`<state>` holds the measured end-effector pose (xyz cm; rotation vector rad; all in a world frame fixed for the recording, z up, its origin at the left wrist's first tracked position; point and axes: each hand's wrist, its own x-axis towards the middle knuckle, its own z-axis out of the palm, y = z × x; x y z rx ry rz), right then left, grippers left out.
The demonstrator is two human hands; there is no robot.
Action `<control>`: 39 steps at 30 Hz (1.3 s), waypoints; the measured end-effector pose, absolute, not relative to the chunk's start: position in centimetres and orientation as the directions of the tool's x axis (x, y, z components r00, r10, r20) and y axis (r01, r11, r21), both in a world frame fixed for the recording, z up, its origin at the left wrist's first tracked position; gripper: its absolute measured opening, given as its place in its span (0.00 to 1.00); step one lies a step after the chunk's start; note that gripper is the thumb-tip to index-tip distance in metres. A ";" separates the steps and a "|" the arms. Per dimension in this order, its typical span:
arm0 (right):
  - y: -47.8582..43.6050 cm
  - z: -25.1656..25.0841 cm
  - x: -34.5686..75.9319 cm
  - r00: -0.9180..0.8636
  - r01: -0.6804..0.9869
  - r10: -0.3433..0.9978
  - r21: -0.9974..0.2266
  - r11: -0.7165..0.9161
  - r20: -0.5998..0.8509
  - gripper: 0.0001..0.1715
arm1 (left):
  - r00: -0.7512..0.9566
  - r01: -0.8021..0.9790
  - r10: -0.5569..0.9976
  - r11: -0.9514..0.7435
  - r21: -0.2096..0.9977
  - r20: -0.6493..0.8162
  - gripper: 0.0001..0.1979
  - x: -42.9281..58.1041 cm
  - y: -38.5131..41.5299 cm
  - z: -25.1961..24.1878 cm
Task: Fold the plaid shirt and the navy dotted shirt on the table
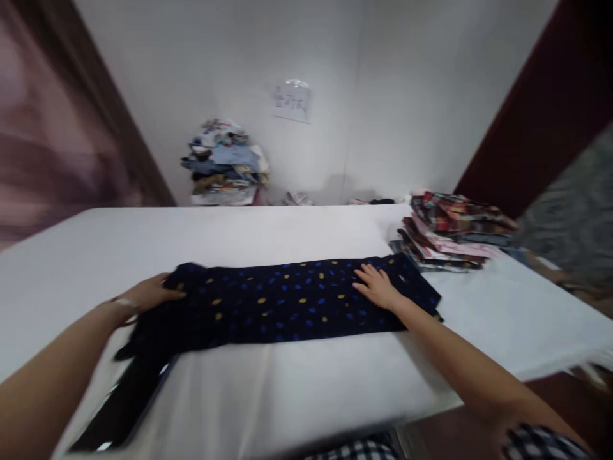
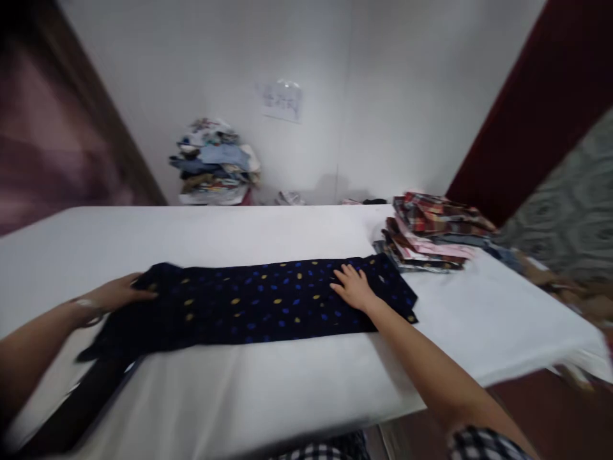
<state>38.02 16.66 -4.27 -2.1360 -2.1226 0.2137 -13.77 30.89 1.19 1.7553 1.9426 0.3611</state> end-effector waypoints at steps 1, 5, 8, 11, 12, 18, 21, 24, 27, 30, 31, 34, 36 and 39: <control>16.6 -4.2 37.5 -0.014 0.984 0.998 -0.177 0.025 0.064 0.35 | -0.004 0.856 0.989 0.079 0.511 -0.146 0.18 -13.1 30.2 1.9; 15.9 -5.3 34.9 -0.220 0.948 0.953 -0.183 0.259 0.207 0.34 | -0.029 0.872 0.992 0.084 0.483 -0.121 0.28 -12.3 28.9 3.0; 15.4 -7.3 33.8 -0.284 0.923 0.943 -0.216 0.318 0.173 0.33 | -0.029 0.880 0.989 0.094 0.465 -0.144 0.30 -12.3 28.4 3.7; 15.5 -8.7 33.9 -0.265 0.914 0.940 -0.254 0.315 0.214 0.32 | -0.027 0.888 0.987 0.095 0.450 -0.156 0.30 -11.3 28.0 5.2; 15.6 -8.9 34.1 -0.254 0.908 0.939 -0.277 0.314 0.230 0.32 | -0.020 0.890 0.988 0.088 0.447 -0.156 0.30 -10.7 27.9 6.0; 15.7 -8.4 35.0 -0.201 0.793 0.929 -0.506 0.340 0.310 0.28 | 0.095 0.870 0.982 -0.004 0.492 -0.161 0.34 -2.7 27.7 9.2; 15.6 -8.3 35.8 -0.145 0.719 0.925 -0.604 0.343 0.352 0.25 | 0.163 0.841 0.964 -0.024 0.540 -0.212 0.41 3.3 26.9 8.1; 15.6 -8.3 37.0 -0.078 0.690 0.917 -0.643 0.333 0.391 0.23 | 0.243 0.779 0.949 -0.068 0.623 -0.201 0.43 7.6 25.9 5.5; 15.7 -8.2 38.0 -0.023 0.676 0.910 -0.664 0.320 0.415 0.21 | 0.197 0.783 0.980 -0.140 0.606 -0.028 0.35 8.2 25.1 2.9; 15.9 -7.9 38.3 -0.003 0.660 0.895 -0.671 0.337 0.446 0.19 | 0.078 0.858 0.994 -0.103 0.504 0.071 0.29 5.9 24.5 1.0; 15.9 -7.8 38.3 -0.004 0.658 0.889 -0.669 0.347 0.457 0.19 | 0.033 0.876 0.996 -0.068 0.477 0.080 0.29 4.9 24.3 0.5; 15.9 -7.5 38.0 -0.034 0.661 0.886 -0.654 0.367 0.462 0.19 | -0.105 0.898 0.994 0.076 0.433 0.044 0.32 2.7 23.5 -1.0; 15.9 -7.5 37.8 -0.063 0.672 0.896 -0.644 0.364 0.440 0.19 | -0.172 0.888 0.985 0.160 0.431 -0.011 0.33 2.1 23.2 -1.8; 16.0 -7.7 37.9 -0.125 0.702 0.914 -0.617 0.357 0.387 0.19 | -0.210 0.859 0.974 0.224 0.460 -0.081 0.29 2.0 23.3 -2.1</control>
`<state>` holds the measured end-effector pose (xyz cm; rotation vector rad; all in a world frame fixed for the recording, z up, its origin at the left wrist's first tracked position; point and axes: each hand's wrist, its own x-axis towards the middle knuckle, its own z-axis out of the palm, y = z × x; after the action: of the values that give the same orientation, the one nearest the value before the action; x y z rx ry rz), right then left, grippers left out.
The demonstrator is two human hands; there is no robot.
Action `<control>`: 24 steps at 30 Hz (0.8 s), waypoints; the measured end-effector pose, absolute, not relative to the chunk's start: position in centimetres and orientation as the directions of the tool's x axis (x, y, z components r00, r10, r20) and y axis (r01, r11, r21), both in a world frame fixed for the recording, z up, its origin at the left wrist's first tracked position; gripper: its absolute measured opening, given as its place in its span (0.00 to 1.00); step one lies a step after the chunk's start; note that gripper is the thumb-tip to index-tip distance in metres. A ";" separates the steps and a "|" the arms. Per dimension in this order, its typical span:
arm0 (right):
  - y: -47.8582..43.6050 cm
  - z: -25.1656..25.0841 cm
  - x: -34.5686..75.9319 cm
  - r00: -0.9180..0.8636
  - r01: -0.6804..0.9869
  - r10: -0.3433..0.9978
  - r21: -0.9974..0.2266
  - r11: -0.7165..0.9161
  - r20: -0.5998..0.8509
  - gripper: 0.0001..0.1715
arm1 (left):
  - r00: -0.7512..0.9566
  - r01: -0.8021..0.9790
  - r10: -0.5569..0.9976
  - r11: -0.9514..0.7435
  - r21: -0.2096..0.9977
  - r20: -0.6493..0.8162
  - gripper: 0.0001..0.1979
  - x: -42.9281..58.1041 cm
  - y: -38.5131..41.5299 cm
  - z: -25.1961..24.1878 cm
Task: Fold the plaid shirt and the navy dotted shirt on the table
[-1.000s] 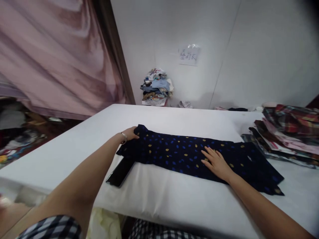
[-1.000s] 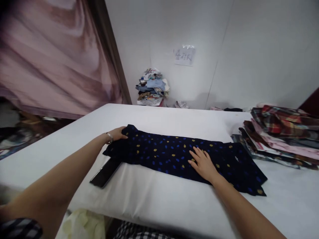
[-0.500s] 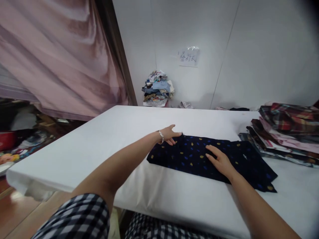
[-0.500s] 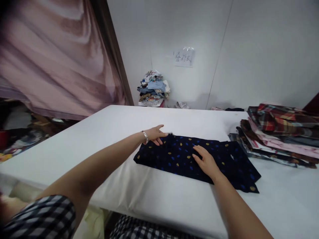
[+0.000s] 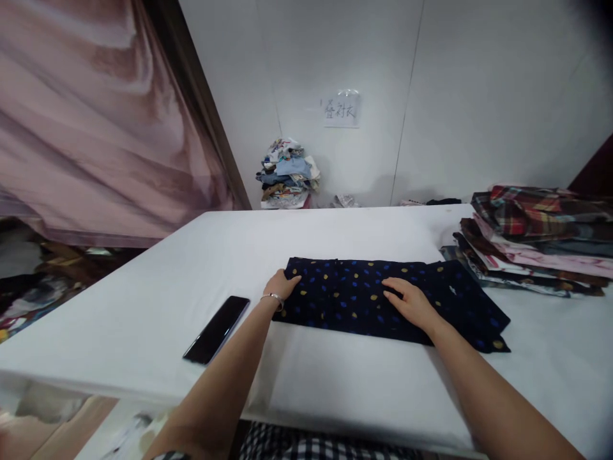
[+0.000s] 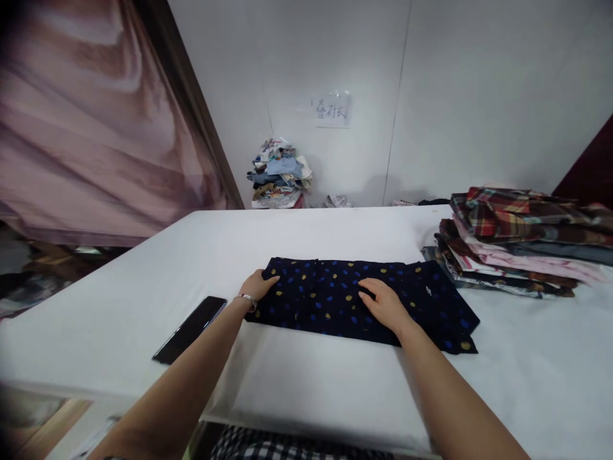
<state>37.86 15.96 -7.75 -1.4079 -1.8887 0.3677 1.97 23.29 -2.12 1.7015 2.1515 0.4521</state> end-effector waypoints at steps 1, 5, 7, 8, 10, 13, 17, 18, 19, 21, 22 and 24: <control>16.0 -7.9 37.9 -0.143 0.712 0.917 -0.605 0.356 0.371 0.19 | -0.211 0.849 0.973 0.228 0.477 -0.090 0.27 2.0 23.4 -1.9; 16.0 -8.1 38.0 -0.172 0.742 0.918 -0.566 0.359 0.357 0.20 | -0.209 0.821 0.977 0.194 0.537 -0.035 0.27 1.6 23.2 -0.8; 15.9 -8.1 37.8 -0.188 0.764 0.915 -0.533 0.364 0.356 0.21 | -0.217 0.821 0.976 0.194 0.537 -0.020 0.28 1.2 22.8 -0.7; 15.9 -8.1 37.6 -0.195 0.777 0.915 -0.513 0.364 0.354 0.21 | -0.225 0.823 0.974 0.205 0.530 -0.029 0.28 1.1 22.6 -1.0; 15.7 -8.2 37.3 -0.196 0.805 0.917 -0.477 0.353 0.347 0.21 | -0.241 0.823 0.969 0.237 0.516 -0.061 0.27 0.8 22.2 -1.7; 15.5 -8.0 36.8 -0.176 0.829 0.923 -0.455 0.326 0.342 0.21 | -0.247 0.821 0.965 0.256 0.510 -0.086 0.26 0.6 21.9 -2.7; 15.5 -5.9 34.7 -0.149 0.822 0.930 -0.480 0.306 0.337 0.22 | -0.227 0.823 0.969 0.243 0.514 -0.095 0.27 0.3 22.0 -2.7; 15.5 -4.9 33.6 -0.154 0.810 0.924 -0.490 0.321 0.349 0.22 | -0.219 0.826 0.971 0.237 0.512 -0.096 0.27 0.2 22.0 -2.6; 15.6 -3.6 32.1 -0.167 0.794 0.913 -0.498 0.348 0.371 0.23 | -0.210 0.830 0.973 0.229 0.508 -0.096 0.27 0.2 22.1 -2.5; 15.8 -0.8 28.5 -0.226 0.757 0.880 -0.493 0.429 0.419 0.24 | -0.190 0.841 0.977 0.214 0.497 -0.098 0.28 0.2 22.1 -2.3; 16.1 0.6 26.3 -0.253 0.741 0.857 -0.479 0.470 0.449 0.25 | -0.183 0.848 0.978 0.207 0.488 -0.098 0.28 0.2 22.1 -2.3; 16.9 2.6 21.9 -0.327 0.716 0.815 -0.437 0.544 0.479 0.27 | -0.166 0.860 0.981 0.193 0.472 -0.098 0.30 0.2 22.2 -2.3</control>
<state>21.93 16.91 2.61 -1.2295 -2.1142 0.1898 0.17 22.23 -2.27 1.7274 2.0962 0.4366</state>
